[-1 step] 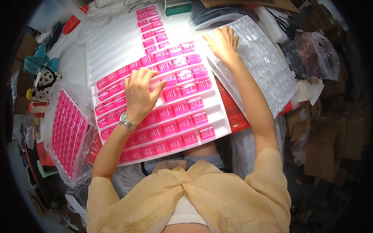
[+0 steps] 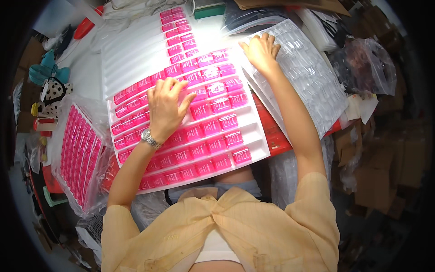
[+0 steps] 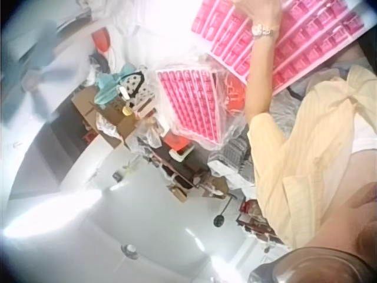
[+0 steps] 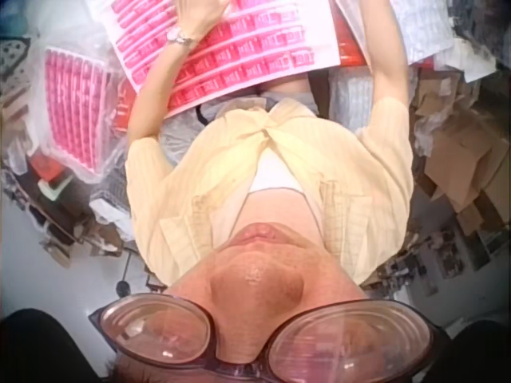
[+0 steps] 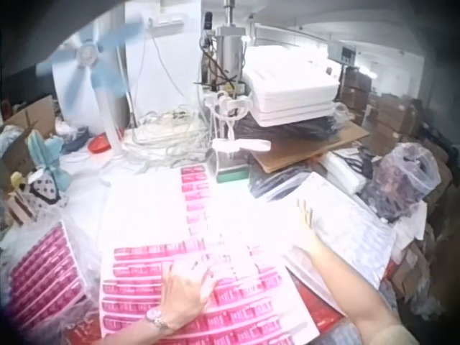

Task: The person places small pink containers into a white foam tray one by one. They handle the containers and the tray, arranging the items in rows. The person occasionally adjusts the tray's position on the table.

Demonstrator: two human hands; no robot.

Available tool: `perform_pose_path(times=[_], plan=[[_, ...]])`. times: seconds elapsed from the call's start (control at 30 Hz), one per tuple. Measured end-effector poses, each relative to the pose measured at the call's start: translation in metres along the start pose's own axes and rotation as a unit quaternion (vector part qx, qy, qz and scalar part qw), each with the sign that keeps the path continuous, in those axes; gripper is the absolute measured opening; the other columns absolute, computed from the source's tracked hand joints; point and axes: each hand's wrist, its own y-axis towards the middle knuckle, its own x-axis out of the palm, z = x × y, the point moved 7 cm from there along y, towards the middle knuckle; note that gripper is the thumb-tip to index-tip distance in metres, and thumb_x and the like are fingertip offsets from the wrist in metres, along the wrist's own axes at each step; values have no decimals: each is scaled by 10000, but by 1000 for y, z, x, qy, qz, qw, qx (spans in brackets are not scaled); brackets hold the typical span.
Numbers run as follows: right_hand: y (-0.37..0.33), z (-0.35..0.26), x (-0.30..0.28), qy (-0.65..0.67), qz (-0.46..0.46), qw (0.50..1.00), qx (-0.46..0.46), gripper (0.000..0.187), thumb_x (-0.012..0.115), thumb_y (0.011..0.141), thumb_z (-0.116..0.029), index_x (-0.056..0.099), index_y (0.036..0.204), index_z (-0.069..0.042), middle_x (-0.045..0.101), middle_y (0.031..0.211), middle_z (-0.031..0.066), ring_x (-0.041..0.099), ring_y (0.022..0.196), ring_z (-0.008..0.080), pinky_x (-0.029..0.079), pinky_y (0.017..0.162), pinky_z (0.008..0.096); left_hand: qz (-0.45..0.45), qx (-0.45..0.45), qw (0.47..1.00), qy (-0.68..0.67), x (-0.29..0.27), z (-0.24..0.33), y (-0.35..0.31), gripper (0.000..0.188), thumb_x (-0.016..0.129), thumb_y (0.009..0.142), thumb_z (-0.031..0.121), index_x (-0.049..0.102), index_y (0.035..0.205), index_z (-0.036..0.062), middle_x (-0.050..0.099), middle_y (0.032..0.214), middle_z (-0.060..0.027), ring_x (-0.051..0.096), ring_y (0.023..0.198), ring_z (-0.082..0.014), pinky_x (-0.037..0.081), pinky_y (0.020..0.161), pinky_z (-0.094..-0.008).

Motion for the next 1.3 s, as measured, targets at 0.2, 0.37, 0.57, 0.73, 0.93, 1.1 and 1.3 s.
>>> perform_pose_path(times=[0.2,0.37,0.57,0.73,0.93,1.1,1.3], plan=[[4,-17,7,1,47,998,-46,307,664,796,-255,598,987,-24,559,1079,162,515,1082,336,412,867,513,-11,41,999,-28,-5,4,1,209,740,762,239,641,885,102,602,892,-10,511,920,-176,333,832,-360],[8,-21,11,8,91,993,-74,241,659,762,-161,606,961,-36,626,969,119,554,1016,315,422,858,493,1,48,999,-6,2,4,3,258,763,730,255,643,906,110,604,938,-9,521,915,-173,337,838,-355],[-3,4,-11,477,67,876,-38,185,668,825,-149,651,974,-42,656,815,53,592,651,111,484,646,245,25,41,999,8,-31,-24,-18,425,775,704,277,662,1076,106,608,925,-6,521,910,-179,353,830,-339],[-93,-78,-53,709,-247,659,-48,145,609,878,-89,619,982,12,639,806,57,578,676,79,482,639,217,16,39,995,-95,-35,-39,-27,392,781,705,232,639,1033,72,610,935,-41,541,927,-178,407,827,-347],[-140,-135,-60,689,-312,645,-106,136,580,902,-36,539,1013,32,598,809,58,583,732,79,483,619,207,-35,-77,864,-497,-24,-29,-41,286,758,748,95,605,983,40,636,894,-62,599,753,-150,484,682,-267],[-135,-129,-55,659,-347,655,-127,142,608,884,-36,547,996,27,602,826,49,581,727,73,476,612,195,-43,-29,934,-353,-33,-24,-37,270,761,743,97,625,969,42,636,908,-68,604,771,-147,493,690,-264],[-128,-114,-65,677,-327,652,-97,189,615,865,-6,537,1036,15,589,823,25,574,732,65,466,606,188,-31,-21,920,-391,-34,-25,-33,298,768,727,94,628,986,43,635,925,-75,607,794,-161,503,709,-278]])
